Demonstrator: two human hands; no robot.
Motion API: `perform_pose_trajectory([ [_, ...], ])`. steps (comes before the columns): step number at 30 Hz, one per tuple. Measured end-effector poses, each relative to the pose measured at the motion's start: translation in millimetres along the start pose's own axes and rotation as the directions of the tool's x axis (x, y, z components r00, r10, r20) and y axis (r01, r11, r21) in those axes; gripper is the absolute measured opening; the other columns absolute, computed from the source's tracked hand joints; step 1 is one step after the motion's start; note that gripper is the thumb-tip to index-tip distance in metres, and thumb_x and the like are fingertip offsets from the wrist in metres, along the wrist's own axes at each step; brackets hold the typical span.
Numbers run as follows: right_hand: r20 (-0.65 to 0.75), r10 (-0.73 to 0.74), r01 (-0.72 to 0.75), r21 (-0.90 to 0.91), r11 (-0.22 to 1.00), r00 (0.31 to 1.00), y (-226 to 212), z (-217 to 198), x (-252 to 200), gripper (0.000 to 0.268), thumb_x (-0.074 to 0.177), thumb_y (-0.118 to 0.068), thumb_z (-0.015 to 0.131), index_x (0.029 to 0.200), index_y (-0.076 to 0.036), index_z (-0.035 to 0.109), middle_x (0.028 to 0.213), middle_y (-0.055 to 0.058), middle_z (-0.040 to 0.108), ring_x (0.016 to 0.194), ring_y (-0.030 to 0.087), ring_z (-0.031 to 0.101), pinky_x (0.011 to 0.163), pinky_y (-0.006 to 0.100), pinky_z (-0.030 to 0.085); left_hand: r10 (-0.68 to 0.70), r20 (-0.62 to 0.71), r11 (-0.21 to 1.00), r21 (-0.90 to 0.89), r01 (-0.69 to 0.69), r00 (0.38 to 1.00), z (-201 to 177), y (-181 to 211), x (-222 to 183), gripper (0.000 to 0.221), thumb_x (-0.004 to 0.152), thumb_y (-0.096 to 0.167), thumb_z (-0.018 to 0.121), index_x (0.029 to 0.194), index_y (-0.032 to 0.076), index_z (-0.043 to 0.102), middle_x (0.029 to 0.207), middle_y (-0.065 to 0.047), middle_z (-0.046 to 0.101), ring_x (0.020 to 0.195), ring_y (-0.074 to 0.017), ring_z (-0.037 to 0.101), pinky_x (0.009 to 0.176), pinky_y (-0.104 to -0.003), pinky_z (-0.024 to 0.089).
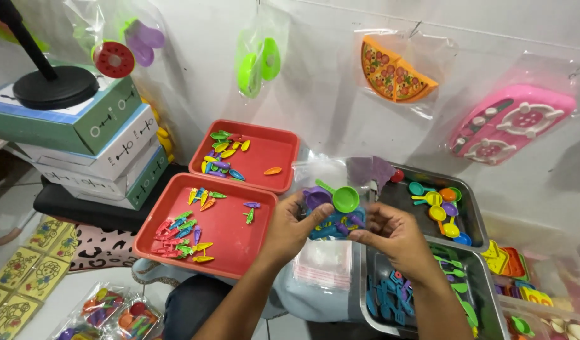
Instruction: Sorting, cleaning, and packaging small plastic toy components into individual plastic bags.
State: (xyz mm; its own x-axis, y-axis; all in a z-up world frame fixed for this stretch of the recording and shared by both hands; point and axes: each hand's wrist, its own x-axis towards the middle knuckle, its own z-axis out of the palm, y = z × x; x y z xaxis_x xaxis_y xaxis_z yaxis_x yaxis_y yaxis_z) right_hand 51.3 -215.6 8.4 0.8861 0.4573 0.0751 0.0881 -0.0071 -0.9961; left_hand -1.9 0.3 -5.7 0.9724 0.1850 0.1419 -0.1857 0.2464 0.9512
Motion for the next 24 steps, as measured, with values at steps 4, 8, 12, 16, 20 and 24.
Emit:
perform_pose_trajectory([
  [4,0.014,-0.048,0.047,0.038,0.998,0.999,1.8,-2.1,3.7,0.039,0.078,0.012,0.076,0.116,0.009,0.070,0.099,0.020,0.079,0.086,0.022,0.074,0.081,0.032,0.061,0.028,0.129,0.994,-0.107,-0.015,0.991,-4.0,-1.4,1.0,0.067,0.073,0.006,0.083,0.134,0.000,0.054,0.115,-0.014,0.070,0.102,-0.0227,0.071,0.093,-0.033,0.059],
  [8,-0.076,-0.093,0.096,0.045,0.994,0.993,-0.3,-3.3,5.3,0.050,0.079,0.004,0.074,0.128,0.004,0.061,0.109,0.020,0.074,0.094,0.024,0.071,0.084,0.034,0.058,-0.045,0.227,0.993,-0.093,0.067,0.973,-1.2,2.8,-2.0,0.063,0.071,0.002,0.084,0.129,-0.003,0.058,0.110,-0.015,0.074,0.097,-0.0217,0.073,0.090,-0.032,0.062],
  [12,-0.280,-0.332,0.365,0.074,0.928,0.901,-4.9,-7.8,3.8,0.032,0.088,-0.001,0.069,0.116,-0.005,0.055,0.127,0.013,0.062,0.108,0.018,0.061,0.096,0.031,0.052,-0.064,0.191,0.968,0.249,0.015,0.980,2.0,16.7,-5.5,0.053,0.071,0.013,0.086,0.119,0.001,0.067,0.096,-0.010,0.080,0.081,-0.0158,0.077,0.075,-0.026,0.064],
  [16,-0.248,-0.391,0.380,-0.091,0.920,0.886,-16.3,-13.4,-2.2,0.015,0.092,-0.009,0.070,0.105,-0.003,0.065,0.133,0.010,0.061,0.118,0.017,0.058,0.096,0.029,0.050,-0.143,0.228,0.952,0.298,0.071,0.963,7.8,20.8,-7.7,0.052,0.070,0.009,0.086,0.118,0.000,0.068,0.098,-0.012,0.080,0.080,-0.0151,0.077,0.070,-0.025,0.065],
  [20,-0.285,-0.315,0.317,-0.042,0.948,0.905,-15.3,-15.1,-2.2,0.014,0.092,-0.007,0.069,0.105,-0.002,0.066,0.130,0.011,0.065,0.113,0.018,0.062,0.094,0.030,0.053,-0.131,0.262,0.957,0.286,0.053,0.956,9.8,19.9,-8.9,0.053,0.070,0.010,0.086,0.119,0.000,0.068,0.098,-0.011,0.081,0.081,-0.0146,0.077,0.072,-0.025,0.063],
  [24,-0.328,-0.250,0.272,0.023,0.962,0.911,-16.6,-16.3,-0.4,0.032,0.088,-0.010,0.070,0.117,0.000,0.060,0.123,0.013,0.068,0.103,0.019,0.065,0.094,0.032,0.054,-0.135,0.254,0.939,0.341,0.042,0.958,8.8,19.0,-8.1,0.052,0.069,0.011,0.087,0.117,0.000,0.070,0.096,-0.010,0.081,0.080,-0.0141,0.078,0.073,-0.026,0.064],
])
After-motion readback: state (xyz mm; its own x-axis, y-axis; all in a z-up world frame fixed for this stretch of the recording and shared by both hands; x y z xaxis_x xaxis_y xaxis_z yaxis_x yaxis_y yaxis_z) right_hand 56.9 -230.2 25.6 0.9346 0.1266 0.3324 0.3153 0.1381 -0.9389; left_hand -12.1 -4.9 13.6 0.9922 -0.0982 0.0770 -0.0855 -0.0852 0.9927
